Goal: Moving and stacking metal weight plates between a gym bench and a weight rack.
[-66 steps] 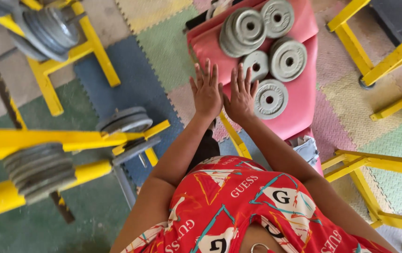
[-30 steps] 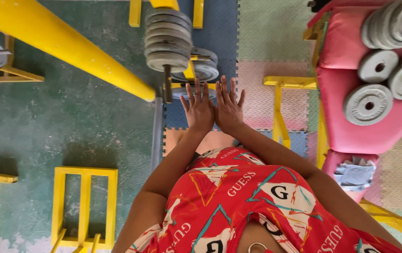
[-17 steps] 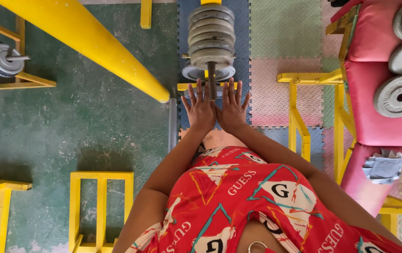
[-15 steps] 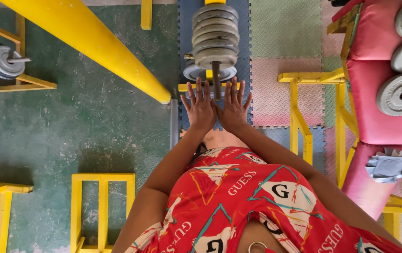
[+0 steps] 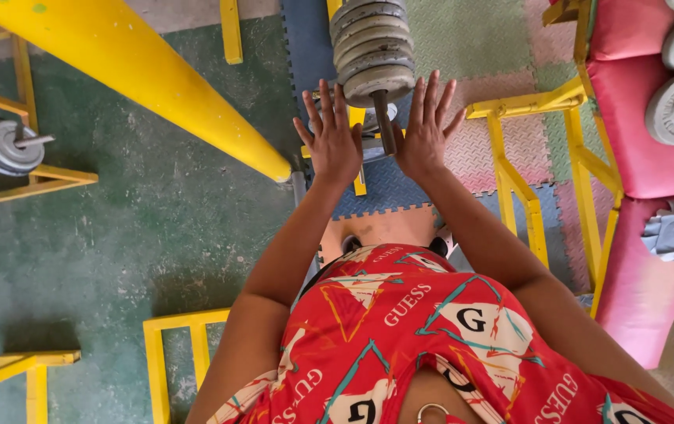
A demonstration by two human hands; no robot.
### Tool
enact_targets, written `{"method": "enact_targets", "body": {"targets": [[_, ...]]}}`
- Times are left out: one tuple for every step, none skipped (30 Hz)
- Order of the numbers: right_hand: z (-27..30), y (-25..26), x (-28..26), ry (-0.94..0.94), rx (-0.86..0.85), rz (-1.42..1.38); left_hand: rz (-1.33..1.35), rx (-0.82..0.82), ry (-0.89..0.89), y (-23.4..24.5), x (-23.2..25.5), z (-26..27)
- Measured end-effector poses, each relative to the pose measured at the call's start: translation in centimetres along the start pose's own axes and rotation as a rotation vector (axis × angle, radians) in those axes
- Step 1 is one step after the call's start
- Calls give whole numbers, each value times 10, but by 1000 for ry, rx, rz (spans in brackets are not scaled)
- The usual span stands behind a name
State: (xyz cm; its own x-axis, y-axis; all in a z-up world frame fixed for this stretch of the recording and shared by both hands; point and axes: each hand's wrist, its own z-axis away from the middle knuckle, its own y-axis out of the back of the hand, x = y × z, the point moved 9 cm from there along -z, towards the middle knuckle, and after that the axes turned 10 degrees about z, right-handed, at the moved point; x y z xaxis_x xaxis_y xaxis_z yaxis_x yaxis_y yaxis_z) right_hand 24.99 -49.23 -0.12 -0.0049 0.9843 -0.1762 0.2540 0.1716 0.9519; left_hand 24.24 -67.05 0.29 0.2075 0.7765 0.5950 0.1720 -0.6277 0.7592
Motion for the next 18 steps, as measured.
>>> {"method": "enact_targets", "body": {"targets": [[-1,4,0,-8,4,1,1,-3,-9,-1,0,0],[-1,8,-4,22,1,-9,-4,8,-26,-1,0,-1],[-4,12,-8,56,1,-18,-9,25,-43,1,1,-3],[-6,14,-7,52,9,-17,-8,27,-52,1,3,-5],[-5,14,-7,47,-1,-18,-3,17,-37,0,3,-5],[-5,13,-7,42,-11,-19,2,7,-21,-1,3,-5],[-6,8,-3,40,-5,-17,4,9,-27,-8,0,-6],[-7,4,-1,69,16,-64,58,16,-61,-14,-1,-7],[-6,-1,0,101,32,-110,112,21,-89,-21,-1,-6],[-6,-9,5,101,32,-108,115,21,-89,-29,-5,-5],[-8,-13,9,127,59,-197,188,60,-105,-34,-7,-7],[-10,-17,14,152,87,-286,261,98,-122,-39,-9,-9],[-12,-16,14,155,90,-282,264,103,-124,-40,-8,-10],[-14,-16,16,127,72,-322,312,135,-148,-39,-4,-10],[-15,-18,18,98,54,-364,359,166,-172,-37,-2,-9],[-10,-21,20,101,57,-361,361,170,-173,-36,0,-3],[-8,-20,20,116,87,-387,387,208,-198,-32,3,0],[-6,-20,21,131,117,-413,413,247,-222,-28,7,3]]}}
